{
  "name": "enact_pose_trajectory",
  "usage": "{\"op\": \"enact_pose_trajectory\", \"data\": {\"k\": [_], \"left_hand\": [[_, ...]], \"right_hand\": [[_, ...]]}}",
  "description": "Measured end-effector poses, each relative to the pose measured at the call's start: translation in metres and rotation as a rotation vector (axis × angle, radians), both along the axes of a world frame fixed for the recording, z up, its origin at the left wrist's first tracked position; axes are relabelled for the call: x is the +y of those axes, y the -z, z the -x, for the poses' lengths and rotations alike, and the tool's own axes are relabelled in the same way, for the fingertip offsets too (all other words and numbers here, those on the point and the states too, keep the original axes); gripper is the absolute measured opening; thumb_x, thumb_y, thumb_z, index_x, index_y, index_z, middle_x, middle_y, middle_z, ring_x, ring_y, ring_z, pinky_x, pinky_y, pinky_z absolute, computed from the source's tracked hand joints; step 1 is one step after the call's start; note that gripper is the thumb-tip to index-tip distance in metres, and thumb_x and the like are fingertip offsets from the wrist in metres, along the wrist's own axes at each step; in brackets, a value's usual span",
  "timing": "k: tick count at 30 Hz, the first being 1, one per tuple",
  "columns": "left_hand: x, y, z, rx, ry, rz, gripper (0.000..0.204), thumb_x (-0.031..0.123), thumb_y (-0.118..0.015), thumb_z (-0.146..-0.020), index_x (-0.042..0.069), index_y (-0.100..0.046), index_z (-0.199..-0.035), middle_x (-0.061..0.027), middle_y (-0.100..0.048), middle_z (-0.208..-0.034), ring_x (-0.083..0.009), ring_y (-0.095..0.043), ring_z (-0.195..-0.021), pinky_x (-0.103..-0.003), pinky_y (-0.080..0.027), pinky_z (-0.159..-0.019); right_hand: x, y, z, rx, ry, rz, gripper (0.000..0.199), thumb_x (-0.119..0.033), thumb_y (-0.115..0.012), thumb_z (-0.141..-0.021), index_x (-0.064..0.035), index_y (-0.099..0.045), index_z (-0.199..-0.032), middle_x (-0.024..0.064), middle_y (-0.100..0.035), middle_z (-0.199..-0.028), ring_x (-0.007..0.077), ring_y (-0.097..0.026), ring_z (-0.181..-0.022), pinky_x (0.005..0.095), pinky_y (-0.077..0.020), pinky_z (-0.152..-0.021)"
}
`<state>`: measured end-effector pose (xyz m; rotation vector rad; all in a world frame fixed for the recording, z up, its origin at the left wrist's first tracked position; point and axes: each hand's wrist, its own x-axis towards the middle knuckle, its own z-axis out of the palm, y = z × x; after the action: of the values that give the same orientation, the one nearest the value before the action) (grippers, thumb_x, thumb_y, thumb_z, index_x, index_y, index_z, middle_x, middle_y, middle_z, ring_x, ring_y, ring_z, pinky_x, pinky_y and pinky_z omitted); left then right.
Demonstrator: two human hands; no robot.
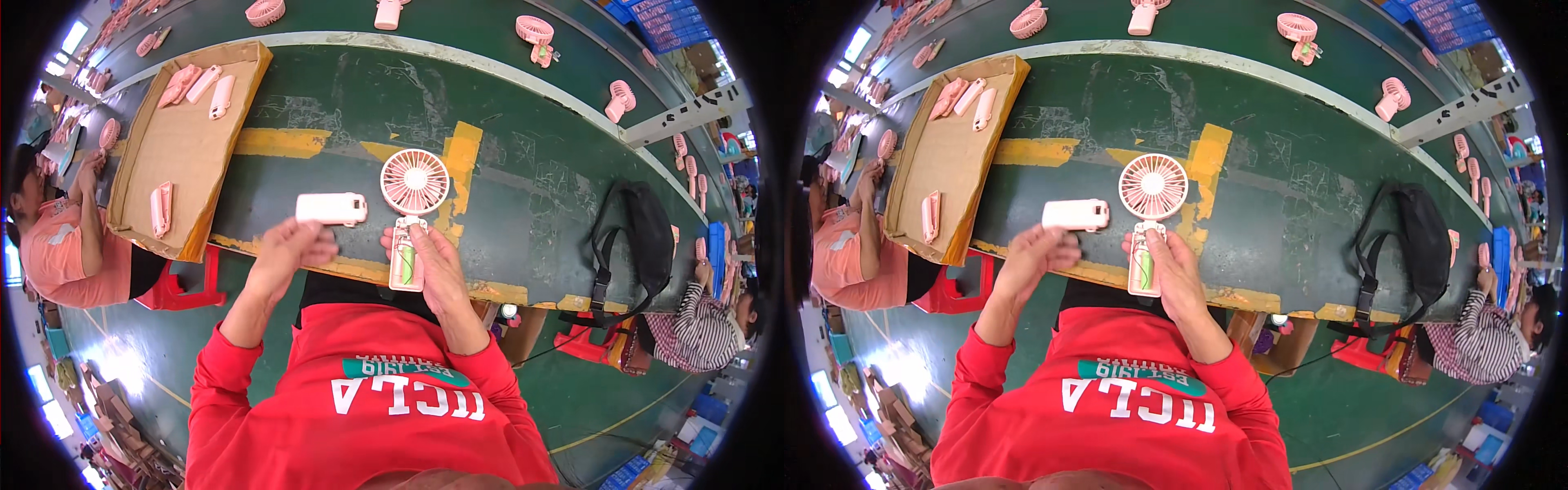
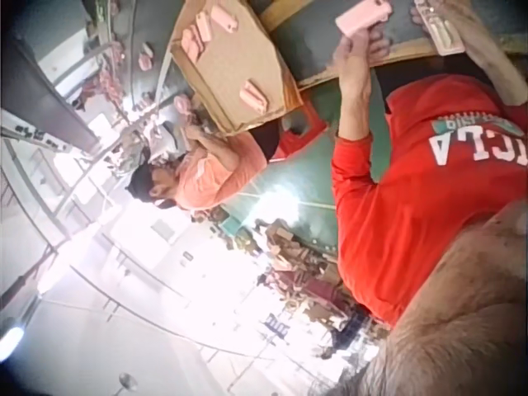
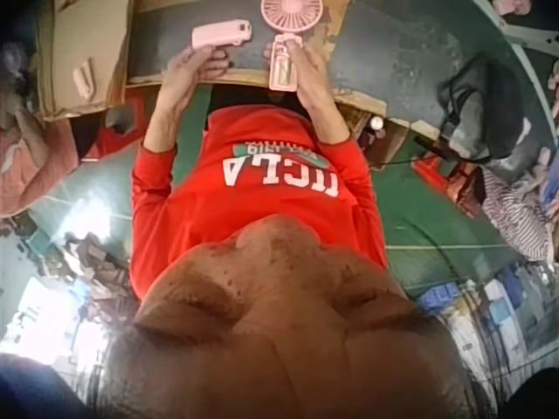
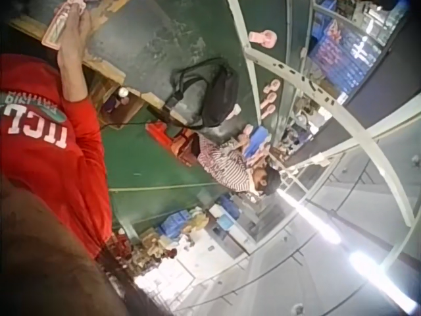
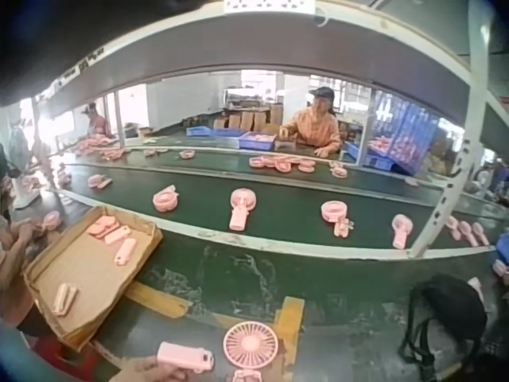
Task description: The person assembles handheld fans by fitting electronic components and fan heads into handle housings, snapping on the casing covers, testing the fans by hand, and placing the assembled units onto the conveyor belt.
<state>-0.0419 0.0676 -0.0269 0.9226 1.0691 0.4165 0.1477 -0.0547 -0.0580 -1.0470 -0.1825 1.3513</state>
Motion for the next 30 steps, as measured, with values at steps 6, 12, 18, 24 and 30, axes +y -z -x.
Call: {"op": "enact_pose_trajectory", "data": {"k": [6,12,18,24,30], "left_hand": [[-0.016,-0.038,-0.006,0.659,0.597,-1.113,0.037,0.022,-0.071,-0.077,-0.003,-0.058,-0.100,-0.0149,-0.062,-0.091,-0.0283,-0.062,-0.080,-0.036,-0.050,-0.066],[-0.018,-0.016,-0.025,0.797,0.659,-1.237,0.055,0.021,-0.076,-0.068,-0.002,-0.050,-0.110,-0.0190,-0.053,-0.105,-0.0352,-0.054,-0.096,-0.041,-0.046,-0.079],[-0.021,-0.022,-0.034,0.788,0.594,-1.079,0.041,0.021,-0.071,-0.073,-0.003,-0.050,-0.098,-0.0200,-0.059,-0.088,-0.0362,-0.059,-0.084,-0.042,-0.048,-0.075],[-0.051,-0.051,-0.043,0.555,0.475,-0.889,0.045,0.022,-0.067,-0.077,-0.002,-0.044,-0.107,-0.0201,-0.064,-0.075,-0.0341,-0.065,-0.064,-0.041,-0.052,-0.059],[-0.074,-0.041,-0.058,0.587,0.535,-1.020,0.056,0.025,-0.065,-0.078,-0.005,-0.041,-0.118,-0.0186,-0.064,-0.070,-0.0317,-0.064,-0.055,-0.041,-0.050,-0.052]], "right_hand": [[-0.004,-0.001,-0.004,-0.005,-0.048,-0.058,0.035,-0.025,-0.045,-0.097,0.0016,-0.047,-0.121,0.0160,-0.059,-0.116,0.0205,-0.060,-0.104,0.0299,-0.0517,-0.083],[-0.008,-0.004,-0.007,0.133,-0.066,-0.137,0.039,-0.012,-0.040,-0.092,0.0052,-0.041,-0.128,0.0167,-0.055,-0.122,0.0222,-0.055,-0.111,0.0330,-0.0449,-0.095],[-0.013,0.000,-0.012,0.170,-0.113,-0.163,0.048,-0.007,-0.037,-0.084,0.0056,-0.038,-0.130,0.0174,-0.053,-0.125,0.0216,-0.053,-0.114,0.0342,-0.0432,-0.096],[-0.013,-0.002,-0.012,0.217,-0.125,-0.196,0.052,-0.006,-0.039,-0.082,0.0030,-0.035,-0.133,0.0134,-0.050,-0.126,0.0201,-0.052,-0.114,0.0347,-0.0430,-0.096],[-0.013,-0.009,-0.010,0.211,-0.123,-0.204,0.051,-0.008,-0.042,-0.083,0.0009,-0.036,-0.133,0.0094,-0.051,-0.122,0.0177,-0.052,-0.111,0.0307,-0.0434,-0.092]]}}
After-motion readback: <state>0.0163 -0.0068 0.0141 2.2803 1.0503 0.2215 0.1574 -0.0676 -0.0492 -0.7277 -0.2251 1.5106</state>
